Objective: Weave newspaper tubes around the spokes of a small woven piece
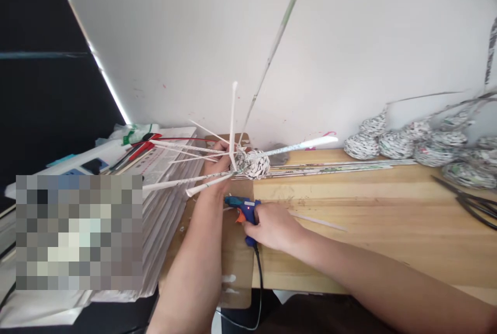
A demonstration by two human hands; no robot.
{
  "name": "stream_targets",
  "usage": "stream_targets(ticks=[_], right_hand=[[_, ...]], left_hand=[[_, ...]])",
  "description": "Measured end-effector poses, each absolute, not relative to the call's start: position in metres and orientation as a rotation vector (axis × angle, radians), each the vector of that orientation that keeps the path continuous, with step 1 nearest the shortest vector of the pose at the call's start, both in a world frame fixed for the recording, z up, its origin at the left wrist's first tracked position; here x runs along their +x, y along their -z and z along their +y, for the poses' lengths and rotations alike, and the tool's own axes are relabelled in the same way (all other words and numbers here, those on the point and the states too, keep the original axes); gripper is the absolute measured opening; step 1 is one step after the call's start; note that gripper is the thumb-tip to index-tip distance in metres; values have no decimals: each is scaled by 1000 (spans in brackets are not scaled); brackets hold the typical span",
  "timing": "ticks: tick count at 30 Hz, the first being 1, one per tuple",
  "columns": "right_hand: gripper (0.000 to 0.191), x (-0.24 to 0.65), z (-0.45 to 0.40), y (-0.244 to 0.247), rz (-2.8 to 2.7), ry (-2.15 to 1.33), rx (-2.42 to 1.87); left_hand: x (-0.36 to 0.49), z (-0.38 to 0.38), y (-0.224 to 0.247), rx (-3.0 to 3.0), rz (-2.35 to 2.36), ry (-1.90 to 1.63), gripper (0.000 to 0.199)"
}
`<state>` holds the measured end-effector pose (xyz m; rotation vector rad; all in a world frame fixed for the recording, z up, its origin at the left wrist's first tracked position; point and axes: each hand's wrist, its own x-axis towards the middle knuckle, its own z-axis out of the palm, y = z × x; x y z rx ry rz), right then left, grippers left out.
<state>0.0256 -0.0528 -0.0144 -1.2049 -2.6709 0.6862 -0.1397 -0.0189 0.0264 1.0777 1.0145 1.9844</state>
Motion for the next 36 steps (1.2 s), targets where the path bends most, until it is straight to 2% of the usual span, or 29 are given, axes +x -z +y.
stream_targets(ticks=[3,7,8,10,13,15,19,24,30,36], right_hand=[[26,32,-46,17,-2501,-979,-1289],[9,41,-35,19,-1770,-2072,-1348],[7,44,-33,20,-1552,-2278,-1306],[8,52,-30,25,-1351,-2421,-1224],[27,71,-26,31,-1258,-2358,-1072],[36,86,-21,28,-1270,-2178,-999],[44,112,-6,1,-1250,-1809,-868],[40,129,-4,-28,-1410,-1650,-727],[39,136,-18,-10,-1820,-1290,-779],[32,144,-16,-3,-2003,-1156,-880]], left_hand=[[-144,-20,-27,1092,1012,-2050,32],[-150,-21,-30,1118,985,-2076,31],[-150,-21,-31,1113,985,-2084,32],[-151,-21,-32,1098,985,-2098,36],[-151,-20,-32,1088,971,-2085,37],[-152,-18,-30,1086,981,-2082,36],[-154,-13,-25,1080,1036,-2072,32],[-147,-10,-18,1098,1082,-1925,27],[-131,-10,-12,1117,1120,-1696,29],[-124,-12,-10,1139,1120,-1577,28]])
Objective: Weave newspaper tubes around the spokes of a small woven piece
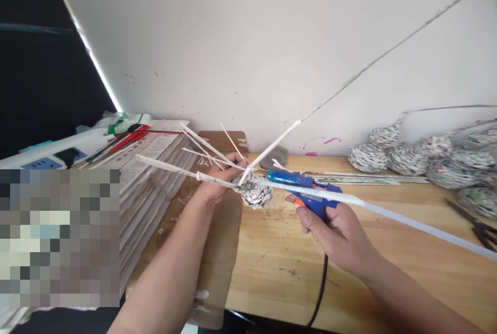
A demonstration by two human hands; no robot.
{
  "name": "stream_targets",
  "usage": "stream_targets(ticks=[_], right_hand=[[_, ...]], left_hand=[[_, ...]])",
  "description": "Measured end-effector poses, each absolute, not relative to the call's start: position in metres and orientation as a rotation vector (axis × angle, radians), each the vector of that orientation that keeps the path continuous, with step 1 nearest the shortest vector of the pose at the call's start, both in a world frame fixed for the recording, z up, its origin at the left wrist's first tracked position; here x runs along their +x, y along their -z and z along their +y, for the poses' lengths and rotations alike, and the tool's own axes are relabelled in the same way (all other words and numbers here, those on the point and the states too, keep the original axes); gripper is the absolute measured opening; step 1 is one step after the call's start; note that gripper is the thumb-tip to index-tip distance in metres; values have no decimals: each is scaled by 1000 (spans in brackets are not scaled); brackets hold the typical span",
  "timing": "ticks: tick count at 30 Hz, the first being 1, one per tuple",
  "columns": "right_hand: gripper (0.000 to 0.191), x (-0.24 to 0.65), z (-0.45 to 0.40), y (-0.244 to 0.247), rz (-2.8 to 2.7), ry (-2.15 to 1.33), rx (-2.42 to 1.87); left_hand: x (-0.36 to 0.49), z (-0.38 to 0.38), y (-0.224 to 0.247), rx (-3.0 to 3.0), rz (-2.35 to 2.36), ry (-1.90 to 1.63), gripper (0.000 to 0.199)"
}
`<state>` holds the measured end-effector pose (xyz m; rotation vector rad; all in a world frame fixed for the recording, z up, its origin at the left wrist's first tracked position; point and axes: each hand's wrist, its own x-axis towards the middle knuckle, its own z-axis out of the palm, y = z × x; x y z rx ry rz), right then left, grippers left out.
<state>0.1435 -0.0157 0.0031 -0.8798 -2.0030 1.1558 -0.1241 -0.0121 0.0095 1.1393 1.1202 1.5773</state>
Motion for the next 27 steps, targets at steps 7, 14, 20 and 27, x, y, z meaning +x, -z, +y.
stream_targets(ticks=[7,14,20,27], right_hand=[[22,145,-17,-7,-2059,-1030,-865],[27,143,-19,-10,-2097,-982,-903],[34,145,-21,-6,-2125,-986,-973],[31,145,-22,-8,-2161,-914,-901]], left_hand=[[-121,-14,-10,1100,1103,-1523,25],[-119,-15,-13,1081,1101,-1495,28],[-116,-16,-15,1050,1096,-1450,31],[-118,-14,-7,1082,1069,-1435,29]])
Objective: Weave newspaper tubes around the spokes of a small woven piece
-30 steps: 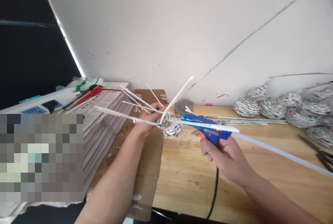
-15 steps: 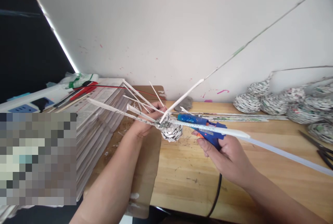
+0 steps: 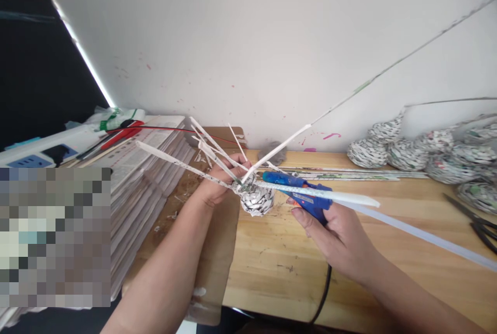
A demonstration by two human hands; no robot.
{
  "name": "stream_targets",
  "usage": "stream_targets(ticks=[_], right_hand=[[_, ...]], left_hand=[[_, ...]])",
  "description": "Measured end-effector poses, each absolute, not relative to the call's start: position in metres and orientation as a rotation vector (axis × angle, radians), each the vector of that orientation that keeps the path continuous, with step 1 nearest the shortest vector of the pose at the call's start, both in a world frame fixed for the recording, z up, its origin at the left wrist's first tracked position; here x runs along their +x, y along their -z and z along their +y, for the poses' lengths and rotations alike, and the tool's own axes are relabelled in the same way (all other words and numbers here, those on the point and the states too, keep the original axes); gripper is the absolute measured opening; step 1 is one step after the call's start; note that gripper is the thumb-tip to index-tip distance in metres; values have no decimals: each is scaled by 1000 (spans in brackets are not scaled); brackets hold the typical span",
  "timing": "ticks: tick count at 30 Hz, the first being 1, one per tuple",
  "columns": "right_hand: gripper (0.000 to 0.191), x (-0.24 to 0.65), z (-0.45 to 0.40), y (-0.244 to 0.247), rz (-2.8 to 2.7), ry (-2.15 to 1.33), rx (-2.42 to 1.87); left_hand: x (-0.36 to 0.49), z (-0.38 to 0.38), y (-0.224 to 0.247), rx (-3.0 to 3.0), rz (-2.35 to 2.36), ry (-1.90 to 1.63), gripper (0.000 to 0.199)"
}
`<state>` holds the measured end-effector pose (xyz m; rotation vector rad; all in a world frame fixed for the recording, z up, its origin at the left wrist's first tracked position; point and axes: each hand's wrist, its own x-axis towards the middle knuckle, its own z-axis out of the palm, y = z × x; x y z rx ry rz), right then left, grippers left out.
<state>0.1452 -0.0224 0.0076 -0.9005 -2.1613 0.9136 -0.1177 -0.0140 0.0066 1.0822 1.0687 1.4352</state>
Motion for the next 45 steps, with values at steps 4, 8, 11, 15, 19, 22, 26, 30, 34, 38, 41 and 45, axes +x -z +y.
stream_targets(ticks=[4,8,11,15,19,22,26,30,34,38,41,45], right_hand=[[32,145,-22,-9,-2162,-935,-901],[36,143,-21,-9,-2172,-905,-890],[38,143,-21,-7,-2178,-900,-917],[45,144,-21,-4,-2201,-914,-1000],[43,145,-22,-5,-2201,-892,-991],[43,143,-22,-7,-2215,-874,-1002],[38,141,-20,-9,-2219,-828,-984],[38,140,-18,-10,-2226,-836,-960],[33,142,-17,-8,-2260,-784,-966],[27,144,-17,-9,-2281,-730,-950],[24,146,-17,-11,-2264,-742,-937],[26,146,-14,-11,-2232,-736,-1038]], left_hand=[[-117,-15,-8,1080,1068,-1430,30],[-116,-16,-12,1080,1070,-1419,29],[-115,-15,-11,1065,1077,-1417,29],[-117,-13,-6,1053,1063,-1433,28],[-119,-13,-4,1050,1067,-1429,28],[-118,-14,-5,1042,1075,-1432,29],[-117,-14,-8,1033,1052,-1442,29],[-117,-14,-11,987,1033,-1446,32],[-116,-17,-16,952,1088,-1451,34],[-116,-19,-18,975,1088,-1456,32],[-118,-19,-19,1001,1104,-1459,31],[-124,-20,-20,1019,1099,-1500,26]])
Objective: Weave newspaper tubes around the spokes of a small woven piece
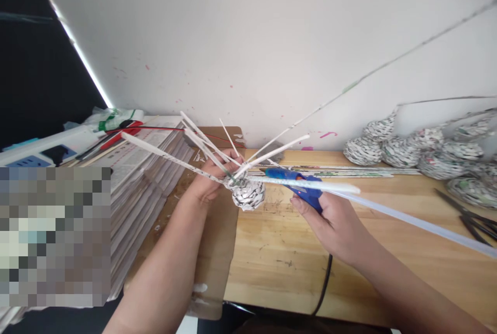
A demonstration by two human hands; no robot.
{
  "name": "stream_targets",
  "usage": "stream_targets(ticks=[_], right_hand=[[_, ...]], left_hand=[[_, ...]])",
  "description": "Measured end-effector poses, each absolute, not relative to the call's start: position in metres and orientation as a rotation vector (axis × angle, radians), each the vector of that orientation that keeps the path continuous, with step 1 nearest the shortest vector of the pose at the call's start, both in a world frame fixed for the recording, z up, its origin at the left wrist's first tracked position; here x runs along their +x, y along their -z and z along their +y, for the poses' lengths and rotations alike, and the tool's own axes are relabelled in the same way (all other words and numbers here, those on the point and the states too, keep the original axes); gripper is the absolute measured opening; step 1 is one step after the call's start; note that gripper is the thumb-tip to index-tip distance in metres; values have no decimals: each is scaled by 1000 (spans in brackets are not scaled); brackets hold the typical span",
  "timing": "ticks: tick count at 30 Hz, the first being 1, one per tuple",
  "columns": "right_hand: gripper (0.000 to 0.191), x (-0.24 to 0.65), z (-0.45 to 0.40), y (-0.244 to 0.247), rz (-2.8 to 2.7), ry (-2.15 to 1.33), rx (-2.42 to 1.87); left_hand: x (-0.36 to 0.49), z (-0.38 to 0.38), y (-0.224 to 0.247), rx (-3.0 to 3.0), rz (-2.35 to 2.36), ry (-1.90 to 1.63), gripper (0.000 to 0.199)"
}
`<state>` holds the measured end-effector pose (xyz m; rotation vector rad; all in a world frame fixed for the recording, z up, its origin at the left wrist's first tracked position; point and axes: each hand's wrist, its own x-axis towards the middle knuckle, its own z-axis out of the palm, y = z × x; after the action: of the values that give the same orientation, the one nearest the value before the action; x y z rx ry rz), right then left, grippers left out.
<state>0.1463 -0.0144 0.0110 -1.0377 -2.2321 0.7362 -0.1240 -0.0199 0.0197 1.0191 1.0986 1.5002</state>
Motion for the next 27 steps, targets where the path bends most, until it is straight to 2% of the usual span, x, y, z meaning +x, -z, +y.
stream_targets(ticks=[3,7,10,16,22,27], right_hand=[[28,144,-12,-9,-2084,-978,-1047],[25,137,-9,-6,-1629,-1667,-892],[24,133,-7,-5,-1319,-1975,-789],[20,128,-5,0,-1114,-2235,-619],[37,113,-14,20,-981,-2427,-503],[33,87,-29,34,-1112,-2610,-605]], left_hand=[[-128,-20,-22,979,1082,-1544,25],[-135,-21,-24,957,1058,-1616,27],[-140,-21,-25,951,1059,-1693,31],[-149,-25,-27,950,1009,-1812,38],[-152,-51,-41,956,1034,-1869,36],[-164,-85,-69,1017,1166,-1995,25]])
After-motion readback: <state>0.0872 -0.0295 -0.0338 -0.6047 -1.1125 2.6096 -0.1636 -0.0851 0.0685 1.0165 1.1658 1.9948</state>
